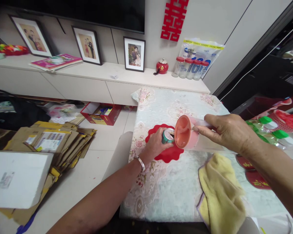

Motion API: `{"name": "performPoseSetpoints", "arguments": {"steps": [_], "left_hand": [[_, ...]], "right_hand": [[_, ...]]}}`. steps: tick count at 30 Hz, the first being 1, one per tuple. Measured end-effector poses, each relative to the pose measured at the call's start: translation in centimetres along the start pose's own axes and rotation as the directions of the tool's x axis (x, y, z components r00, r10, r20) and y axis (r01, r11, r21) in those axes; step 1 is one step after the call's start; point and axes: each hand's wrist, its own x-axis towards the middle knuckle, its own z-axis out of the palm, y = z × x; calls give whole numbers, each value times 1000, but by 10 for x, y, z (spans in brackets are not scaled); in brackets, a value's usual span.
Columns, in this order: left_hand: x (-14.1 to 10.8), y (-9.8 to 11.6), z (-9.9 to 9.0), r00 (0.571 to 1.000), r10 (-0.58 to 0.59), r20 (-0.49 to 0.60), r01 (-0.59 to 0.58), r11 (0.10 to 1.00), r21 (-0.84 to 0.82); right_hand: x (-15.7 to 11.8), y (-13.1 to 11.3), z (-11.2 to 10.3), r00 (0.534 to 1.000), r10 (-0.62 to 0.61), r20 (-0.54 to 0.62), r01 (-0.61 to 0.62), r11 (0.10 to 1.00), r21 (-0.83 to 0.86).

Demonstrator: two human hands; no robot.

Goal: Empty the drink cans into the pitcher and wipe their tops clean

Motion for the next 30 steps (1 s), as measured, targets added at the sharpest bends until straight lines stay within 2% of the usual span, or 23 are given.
{"name": "performPoseSetpoints", "arguments": {"steps": [8, 16, 26, 30], "left_hand": [[0, 1, -1, 1000, -1, 10, 1, 1000, -8], [0, 1, -1, 1000, -9, 12, 9, 1000, 4], [0, 1, -1, 1000, -10, 13, 10, 1000, 13], [0, 1, -1, 1000, -2, 11, 2, 1000, -1]], "right_hand": [[0, 1, 1, 1000, 5, 22, -5, 1000, 6], [0, -1, -1, 982, 140, 123, -150, 986, 77], [1, 1, 1, 1000, 15, 24, -15, 999, 29], [1, 0, -1, 999, 32, 33, -33, 999, 42]]}}
